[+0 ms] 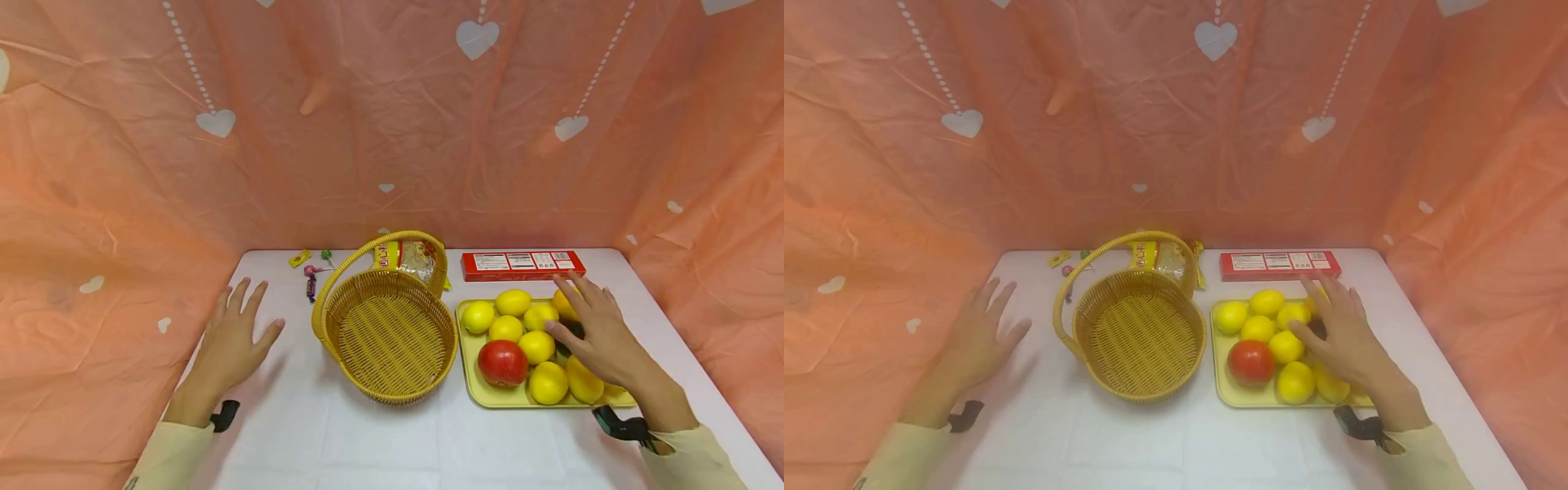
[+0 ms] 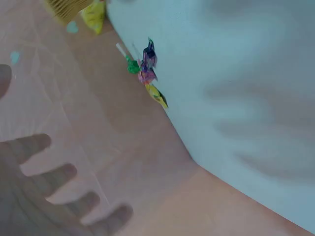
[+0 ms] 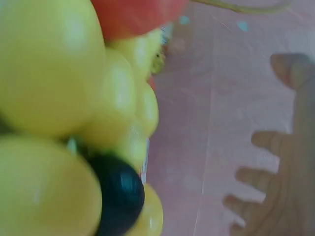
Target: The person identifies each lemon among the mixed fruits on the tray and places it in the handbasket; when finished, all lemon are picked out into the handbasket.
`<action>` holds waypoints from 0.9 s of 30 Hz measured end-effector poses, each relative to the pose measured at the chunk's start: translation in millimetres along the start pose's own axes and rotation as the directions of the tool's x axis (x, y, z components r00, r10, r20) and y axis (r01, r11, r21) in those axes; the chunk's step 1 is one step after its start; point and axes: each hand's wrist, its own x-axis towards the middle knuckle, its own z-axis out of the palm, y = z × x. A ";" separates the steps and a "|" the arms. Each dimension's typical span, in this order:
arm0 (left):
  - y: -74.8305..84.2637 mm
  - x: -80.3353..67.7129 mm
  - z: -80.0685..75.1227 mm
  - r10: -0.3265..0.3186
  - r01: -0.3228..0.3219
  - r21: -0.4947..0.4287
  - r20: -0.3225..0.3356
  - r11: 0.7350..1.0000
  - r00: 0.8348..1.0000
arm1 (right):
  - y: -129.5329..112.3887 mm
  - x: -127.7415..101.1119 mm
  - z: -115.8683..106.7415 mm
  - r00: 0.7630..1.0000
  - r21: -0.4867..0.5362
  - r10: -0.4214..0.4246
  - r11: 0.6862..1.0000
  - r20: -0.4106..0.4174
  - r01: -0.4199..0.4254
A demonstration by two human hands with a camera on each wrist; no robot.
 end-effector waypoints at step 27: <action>43.0 -109.0 31.4 0.105 0.030 -0.798 0.116 0.602 0.988 | 100.5 -85.1 6.6 1.000 0.495 -0.004 0.869 -0.010 0.009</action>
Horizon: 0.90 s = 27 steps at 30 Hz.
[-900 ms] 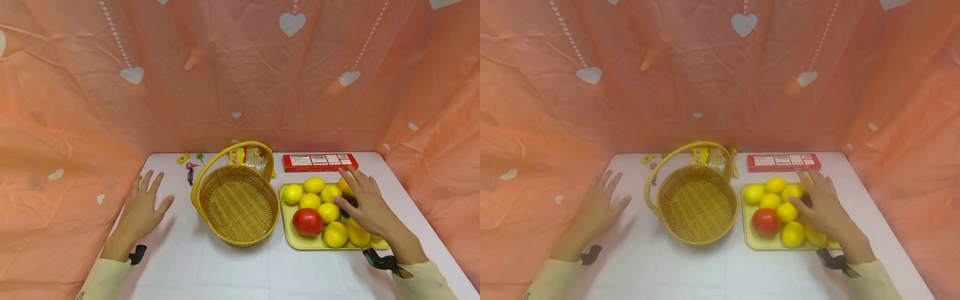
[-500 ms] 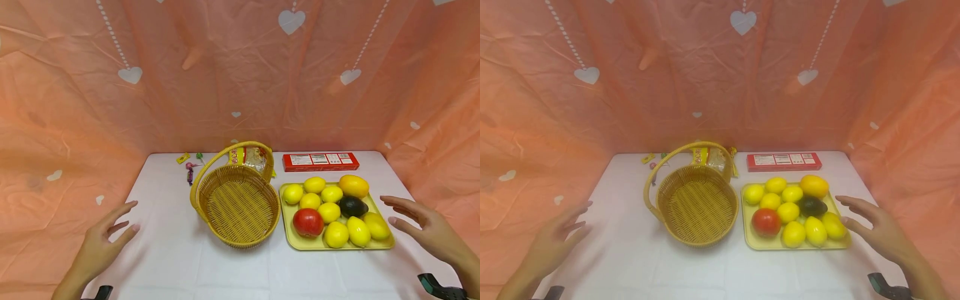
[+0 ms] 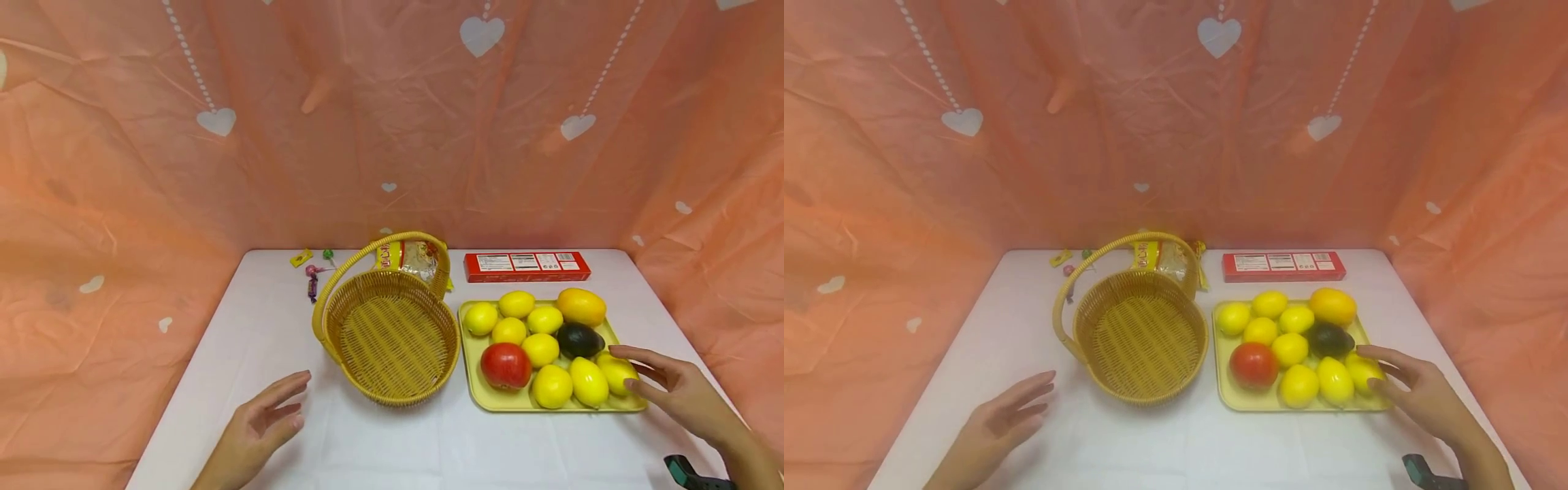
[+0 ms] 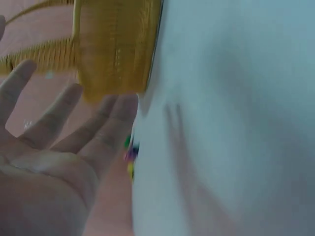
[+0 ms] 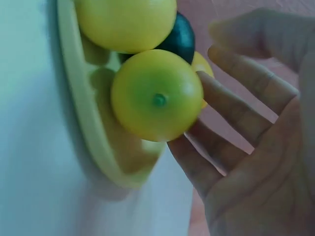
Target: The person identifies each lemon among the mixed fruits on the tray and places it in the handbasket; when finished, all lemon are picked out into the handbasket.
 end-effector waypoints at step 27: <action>9.0 32.6 136.8 -0.342 0.164 -0.367 -0.497 0.916 0.797 | 1.3 -31.4 29.3 0.936 -0.171 0.222 0.946 -0.273 -0.274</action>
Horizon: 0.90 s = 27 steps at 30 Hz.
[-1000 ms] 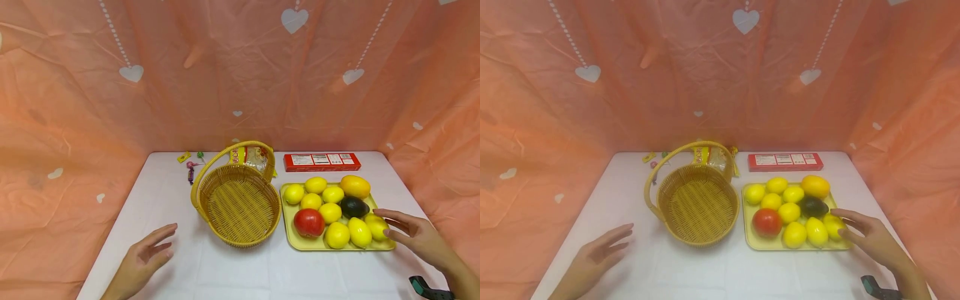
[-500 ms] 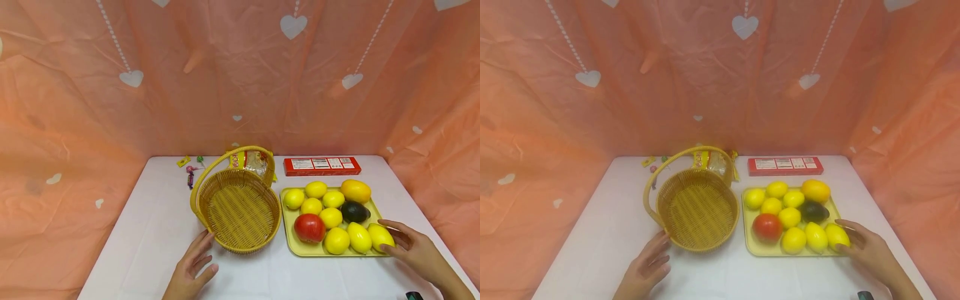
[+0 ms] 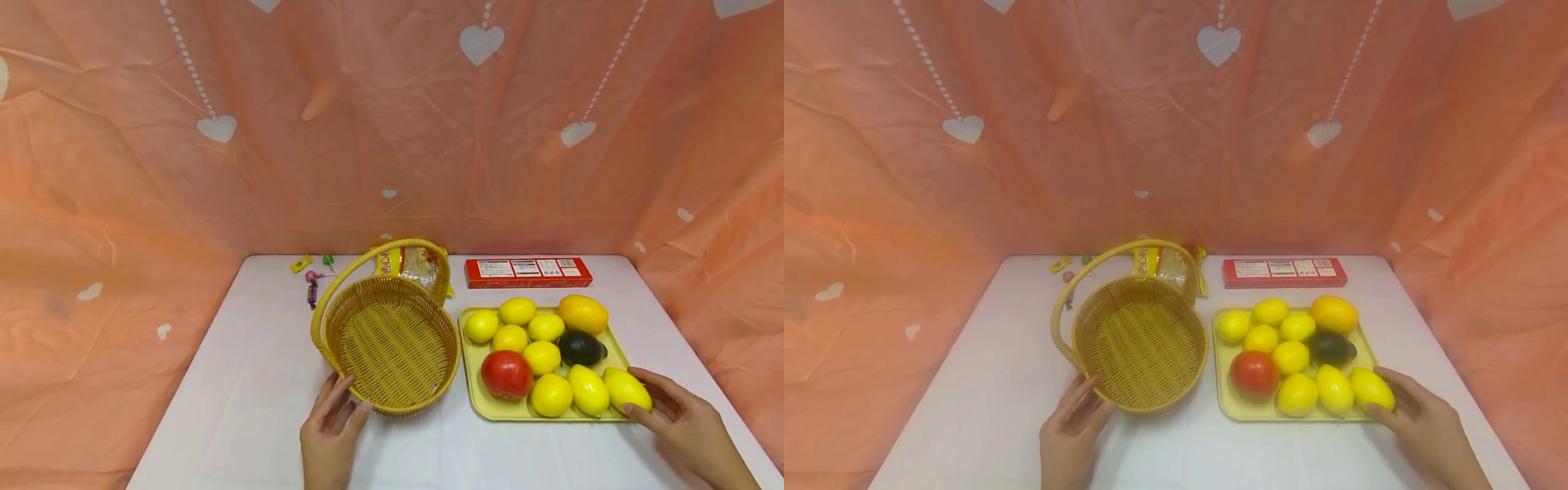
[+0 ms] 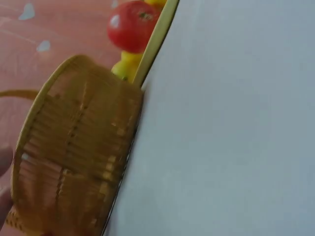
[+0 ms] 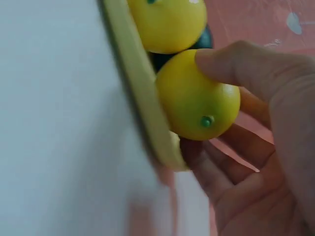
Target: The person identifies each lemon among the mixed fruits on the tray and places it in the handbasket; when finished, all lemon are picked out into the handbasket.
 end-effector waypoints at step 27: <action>-17.2 -1.7 13.7 0.113 -0.117 -0.054 -0.077 0.992 0.991 | -174.7 83.6 57.9 0.698 0.468 -0.568 0.806 0.437 0.363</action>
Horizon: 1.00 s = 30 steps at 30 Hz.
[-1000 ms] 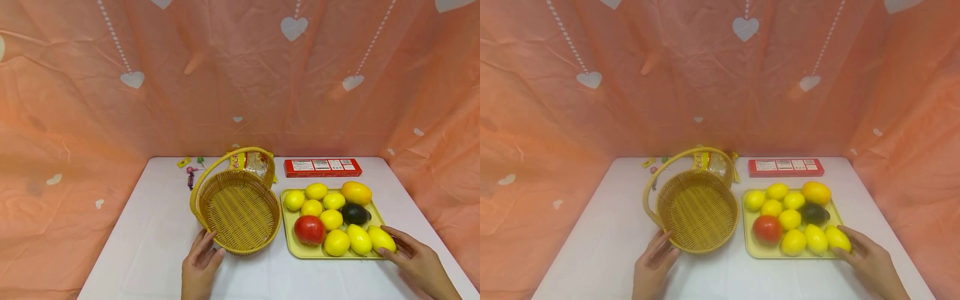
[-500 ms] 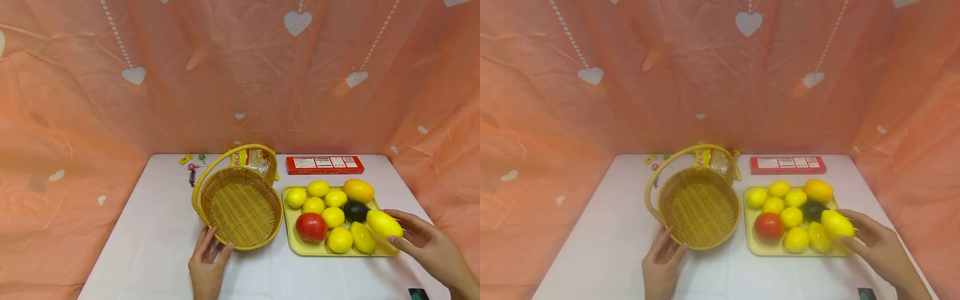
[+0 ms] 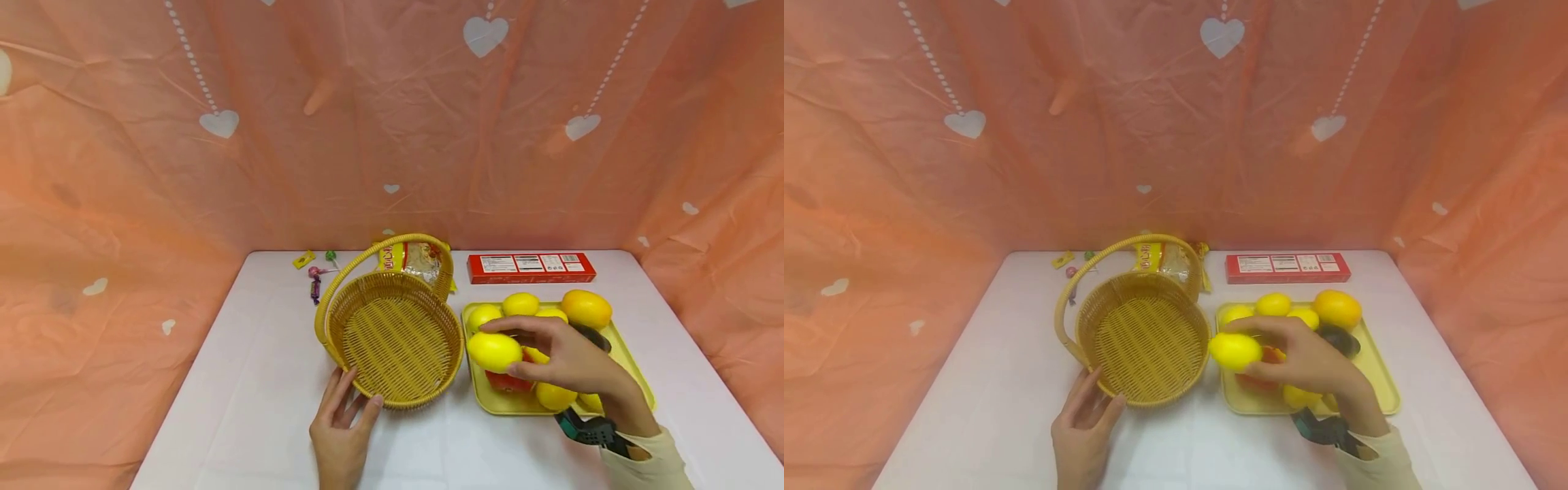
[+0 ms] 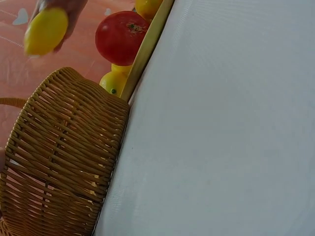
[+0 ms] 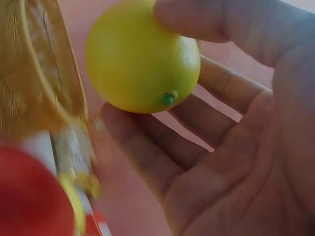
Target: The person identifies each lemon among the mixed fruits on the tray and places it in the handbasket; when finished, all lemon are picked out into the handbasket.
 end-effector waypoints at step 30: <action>4.2 0.0 -0.7 0.010 -0.011 0.021 0.027 1.000 1.000 | -7.7 112.2 124.2 0.980 -0.026 0.020 1.000 0.200 -0.015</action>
